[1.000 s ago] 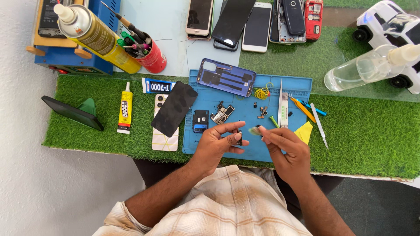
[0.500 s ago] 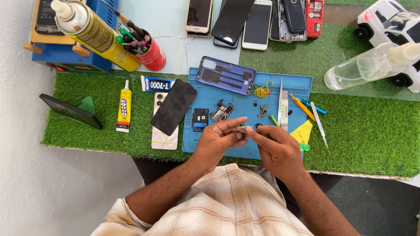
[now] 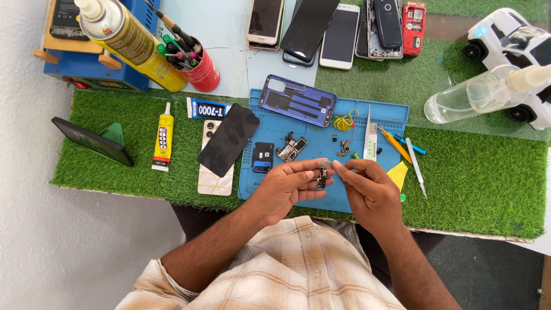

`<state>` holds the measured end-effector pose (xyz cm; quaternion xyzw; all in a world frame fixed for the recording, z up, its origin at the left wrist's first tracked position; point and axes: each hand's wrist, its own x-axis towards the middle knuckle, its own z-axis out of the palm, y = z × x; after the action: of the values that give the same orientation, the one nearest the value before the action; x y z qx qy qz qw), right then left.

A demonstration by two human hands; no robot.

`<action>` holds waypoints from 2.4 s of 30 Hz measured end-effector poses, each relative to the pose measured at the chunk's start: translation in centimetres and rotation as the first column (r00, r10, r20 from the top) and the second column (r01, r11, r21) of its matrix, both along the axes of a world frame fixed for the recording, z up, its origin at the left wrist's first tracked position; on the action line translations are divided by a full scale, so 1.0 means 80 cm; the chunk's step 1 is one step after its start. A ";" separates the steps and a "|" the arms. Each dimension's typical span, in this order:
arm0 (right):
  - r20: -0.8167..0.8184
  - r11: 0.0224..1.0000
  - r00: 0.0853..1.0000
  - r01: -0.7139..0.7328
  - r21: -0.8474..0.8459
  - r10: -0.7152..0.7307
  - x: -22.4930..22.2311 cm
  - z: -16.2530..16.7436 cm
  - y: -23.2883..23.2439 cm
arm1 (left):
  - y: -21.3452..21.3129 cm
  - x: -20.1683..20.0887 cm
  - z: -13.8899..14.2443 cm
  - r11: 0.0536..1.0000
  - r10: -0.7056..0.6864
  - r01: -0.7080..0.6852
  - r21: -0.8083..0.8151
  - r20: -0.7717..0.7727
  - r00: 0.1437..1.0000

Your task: The person cleans small disassembled phone components with a brush and by hand, then picks up a screen protector packet and a phone frame, peels the protective film from the frame, and works on the opened phone body at the repair mat.

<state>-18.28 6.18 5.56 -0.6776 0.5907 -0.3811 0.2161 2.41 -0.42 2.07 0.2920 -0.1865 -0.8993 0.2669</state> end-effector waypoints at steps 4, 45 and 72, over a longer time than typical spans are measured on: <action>-0.045 0.997 0.996 -0.073 0.004 0.073 0.011 -0.004 0.003 | -0.003 0.002 0.004 0.993 0.020 -0.022 -0.116 -0.016 1.000; -0.031 0.997 0.996 -0.078 0.007 0.079 0.021 0.001 0.012 | -0.002 -0.003 0.014 0.993 0.108 -0.080 0.090 -0.372 0.922; 0.272 0.945 0.925 0.194 0.265 -0.266 0.041 0.003 0.002 | 0.015 -0.010 0.005 0.981 0.095 -0.143 -0.128 -0.319 0.943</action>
<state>-15.01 6.34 5.78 -0.5061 0.6668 -0.4316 0.3362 1.61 0.80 2.46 0.1362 -0.1908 -0.8997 0.3682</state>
